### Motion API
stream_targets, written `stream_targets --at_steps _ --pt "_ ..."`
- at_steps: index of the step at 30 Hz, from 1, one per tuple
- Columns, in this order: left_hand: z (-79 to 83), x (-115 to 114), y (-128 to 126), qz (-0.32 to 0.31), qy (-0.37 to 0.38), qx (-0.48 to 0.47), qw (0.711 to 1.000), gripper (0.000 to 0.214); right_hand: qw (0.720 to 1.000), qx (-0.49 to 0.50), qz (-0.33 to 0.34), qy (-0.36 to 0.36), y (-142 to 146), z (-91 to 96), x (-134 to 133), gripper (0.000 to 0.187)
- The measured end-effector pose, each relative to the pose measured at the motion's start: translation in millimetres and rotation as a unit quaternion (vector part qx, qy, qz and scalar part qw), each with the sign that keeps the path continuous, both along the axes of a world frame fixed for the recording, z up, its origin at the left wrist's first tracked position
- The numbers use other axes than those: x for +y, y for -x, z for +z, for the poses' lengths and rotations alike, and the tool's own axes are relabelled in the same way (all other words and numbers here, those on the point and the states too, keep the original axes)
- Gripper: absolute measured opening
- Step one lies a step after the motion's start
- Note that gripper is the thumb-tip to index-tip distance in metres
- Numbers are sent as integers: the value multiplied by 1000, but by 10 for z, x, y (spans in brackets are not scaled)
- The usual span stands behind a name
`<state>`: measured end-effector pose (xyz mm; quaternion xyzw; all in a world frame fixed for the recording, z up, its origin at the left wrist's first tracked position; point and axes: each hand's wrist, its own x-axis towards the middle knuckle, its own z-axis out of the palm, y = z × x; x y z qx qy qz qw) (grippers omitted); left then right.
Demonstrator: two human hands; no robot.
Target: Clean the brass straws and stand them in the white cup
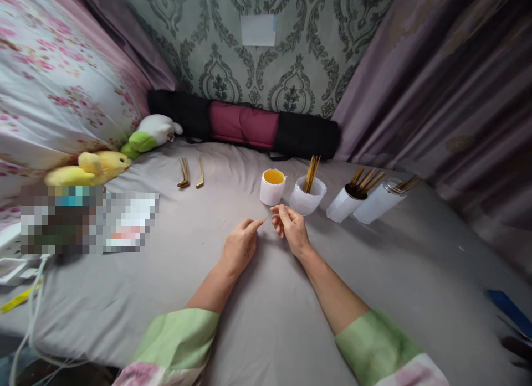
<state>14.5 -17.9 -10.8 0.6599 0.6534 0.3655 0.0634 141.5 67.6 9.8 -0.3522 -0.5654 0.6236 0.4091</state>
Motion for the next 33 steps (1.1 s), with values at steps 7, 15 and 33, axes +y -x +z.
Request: stream_targets --at_steps 7,15,33 --pt "67 -17 -11 13 29 37 999 36 1000 -3 0 -7 11 -9 7 38" --pt "65 -13 -14 13 19 34 999 34 1000 -14 -13 -14 21 -28 9 37" --pt "57 62 -30 45 24 -227 973 24 1000 -9 -23 -17 29 -29 18 36"
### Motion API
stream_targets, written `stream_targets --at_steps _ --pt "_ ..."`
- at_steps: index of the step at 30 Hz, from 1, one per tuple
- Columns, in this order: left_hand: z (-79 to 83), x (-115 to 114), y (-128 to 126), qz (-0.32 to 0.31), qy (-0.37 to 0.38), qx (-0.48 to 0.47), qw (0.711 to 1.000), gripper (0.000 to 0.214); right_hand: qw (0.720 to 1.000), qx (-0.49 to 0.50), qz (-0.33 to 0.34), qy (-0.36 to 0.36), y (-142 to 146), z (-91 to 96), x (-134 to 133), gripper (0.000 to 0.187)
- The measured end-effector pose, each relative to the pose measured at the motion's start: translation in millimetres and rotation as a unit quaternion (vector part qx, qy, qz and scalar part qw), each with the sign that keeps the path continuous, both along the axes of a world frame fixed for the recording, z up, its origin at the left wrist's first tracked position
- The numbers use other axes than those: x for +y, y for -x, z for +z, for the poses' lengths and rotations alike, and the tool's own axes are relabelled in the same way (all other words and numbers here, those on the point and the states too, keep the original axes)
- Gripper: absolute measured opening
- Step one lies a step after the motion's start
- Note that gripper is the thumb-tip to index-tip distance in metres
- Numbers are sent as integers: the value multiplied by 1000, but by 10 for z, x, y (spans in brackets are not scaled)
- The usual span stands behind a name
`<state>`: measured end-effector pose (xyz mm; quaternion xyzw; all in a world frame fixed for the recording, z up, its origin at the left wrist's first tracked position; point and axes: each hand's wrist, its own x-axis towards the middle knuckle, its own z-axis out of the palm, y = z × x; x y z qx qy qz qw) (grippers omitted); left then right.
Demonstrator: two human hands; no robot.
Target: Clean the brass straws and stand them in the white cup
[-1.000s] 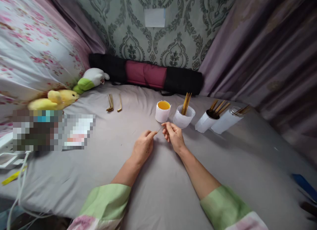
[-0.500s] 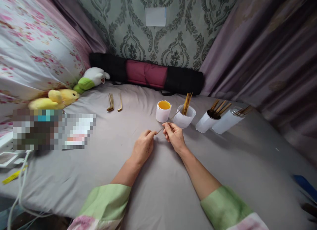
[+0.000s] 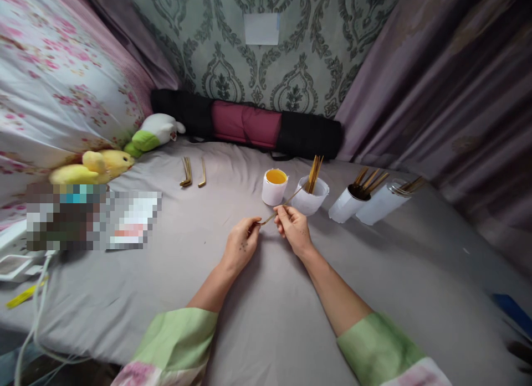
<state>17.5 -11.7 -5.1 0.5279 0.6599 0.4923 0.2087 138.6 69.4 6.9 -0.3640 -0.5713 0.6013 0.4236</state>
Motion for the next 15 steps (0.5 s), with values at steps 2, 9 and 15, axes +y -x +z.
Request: stream_targets --at_steps 2,9,15 --pt "3 9 -9 -3 27 -64 998 26 1000 -1 -1 -1 0 4 0 35" --pt "83 26 -65 -21 85 -290 953 32 1000 -6 -5 -1 -3 18 -3 37" --pt "155 0 -91 -29 99 -363 926 33 1000 -14 -4 -5 -7 20 3 39"
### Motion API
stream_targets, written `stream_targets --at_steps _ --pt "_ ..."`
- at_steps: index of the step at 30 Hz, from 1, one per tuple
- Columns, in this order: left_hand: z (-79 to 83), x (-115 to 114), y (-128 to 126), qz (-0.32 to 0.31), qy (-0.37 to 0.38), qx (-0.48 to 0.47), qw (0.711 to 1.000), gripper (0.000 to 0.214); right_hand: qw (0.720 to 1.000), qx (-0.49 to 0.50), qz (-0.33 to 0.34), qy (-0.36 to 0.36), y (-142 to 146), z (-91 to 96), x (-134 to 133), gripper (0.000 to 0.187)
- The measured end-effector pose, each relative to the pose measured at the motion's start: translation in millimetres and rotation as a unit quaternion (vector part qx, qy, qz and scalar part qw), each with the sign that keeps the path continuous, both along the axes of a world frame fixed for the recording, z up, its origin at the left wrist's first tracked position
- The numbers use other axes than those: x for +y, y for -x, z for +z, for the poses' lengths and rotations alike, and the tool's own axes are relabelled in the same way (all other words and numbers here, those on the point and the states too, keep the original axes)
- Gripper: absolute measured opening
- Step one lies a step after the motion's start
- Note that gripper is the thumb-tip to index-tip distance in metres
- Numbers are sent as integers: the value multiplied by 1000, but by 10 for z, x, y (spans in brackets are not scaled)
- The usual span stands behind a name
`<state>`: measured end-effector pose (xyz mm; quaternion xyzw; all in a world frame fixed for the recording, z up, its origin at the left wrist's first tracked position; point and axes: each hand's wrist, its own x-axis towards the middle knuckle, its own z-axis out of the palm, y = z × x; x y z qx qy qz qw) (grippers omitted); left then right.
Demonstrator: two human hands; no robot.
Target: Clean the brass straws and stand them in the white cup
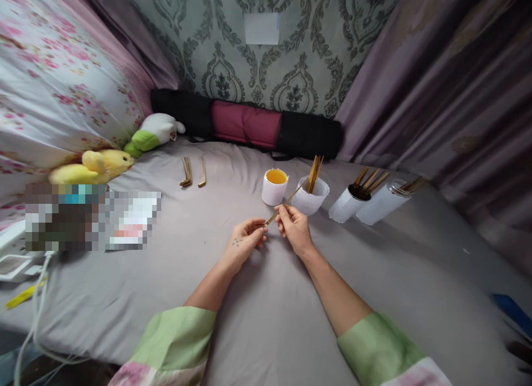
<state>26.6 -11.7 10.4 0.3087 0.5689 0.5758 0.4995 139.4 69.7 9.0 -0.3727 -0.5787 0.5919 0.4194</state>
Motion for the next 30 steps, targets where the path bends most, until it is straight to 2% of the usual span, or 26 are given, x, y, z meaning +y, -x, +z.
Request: stream_targets --at_steps 7,16,30 --pt "-14 -10 10 -13 7 -82 996 38 1000 -1 -3 -4 -7 1 3 40" --pt "-12 -10 12 -27 -1 -175 984 25 999 -16 -5 -28 -20 -14 29 40" --pt "3 -43 16 -78 24 -266 960 28 998 -40 9 -43 -69 33 34 35"
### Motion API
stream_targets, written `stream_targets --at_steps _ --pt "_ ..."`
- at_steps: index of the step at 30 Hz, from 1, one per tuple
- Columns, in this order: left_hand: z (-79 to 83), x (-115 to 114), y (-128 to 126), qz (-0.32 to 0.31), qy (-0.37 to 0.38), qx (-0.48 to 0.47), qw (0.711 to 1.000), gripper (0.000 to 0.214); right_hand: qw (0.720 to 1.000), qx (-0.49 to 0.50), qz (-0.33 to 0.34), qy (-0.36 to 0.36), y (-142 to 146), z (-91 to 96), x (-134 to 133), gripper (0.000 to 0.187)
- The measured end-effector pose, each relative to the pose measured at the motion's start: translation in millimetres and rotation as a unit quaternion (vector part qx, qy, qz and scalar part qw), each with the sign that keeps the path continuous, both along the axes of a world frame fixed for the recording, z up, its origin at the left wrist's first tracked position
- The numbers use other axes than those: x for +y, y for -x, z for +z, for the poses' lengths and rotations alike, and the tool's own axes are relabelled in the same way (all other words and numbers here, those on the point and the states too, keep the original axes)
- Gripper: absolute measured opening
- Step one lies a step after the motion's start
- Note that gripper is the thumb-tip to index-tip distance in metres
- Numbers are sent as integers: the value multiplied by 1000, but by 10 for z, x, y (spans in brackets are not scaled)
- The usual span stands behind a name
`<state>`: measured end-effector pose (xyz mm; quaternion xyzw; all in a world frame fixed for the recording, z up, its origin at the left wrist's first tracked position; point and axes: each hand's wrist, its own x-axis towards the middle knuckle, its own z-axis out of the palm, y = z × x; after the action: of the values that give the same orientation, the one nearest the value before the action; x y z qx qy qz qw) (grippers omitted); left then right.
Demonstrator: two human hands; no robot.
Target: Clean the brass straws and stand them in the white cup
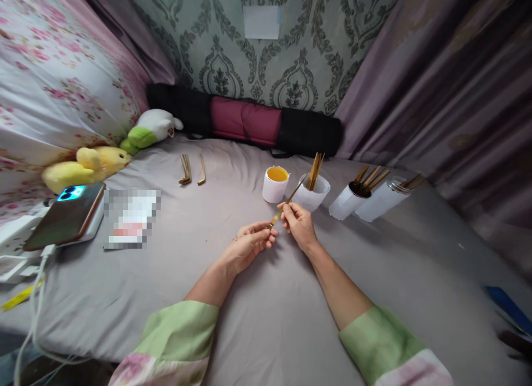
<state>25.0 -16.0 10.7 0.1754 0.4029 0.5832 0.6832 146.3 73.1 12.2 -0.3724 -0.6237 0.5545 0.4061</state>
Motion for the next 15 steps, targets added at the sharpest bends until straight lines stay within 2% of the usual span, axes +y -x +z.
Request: stream_targets --at_steps 9,15 --pt "-63 2 6 -30 -14 -15 999 35 1000 -13 6 8 -13 22 4 34" --pt "-44 -5 30 -38 -16 -23 999 34 1000 -20 5 -4 -23 10 15 35"
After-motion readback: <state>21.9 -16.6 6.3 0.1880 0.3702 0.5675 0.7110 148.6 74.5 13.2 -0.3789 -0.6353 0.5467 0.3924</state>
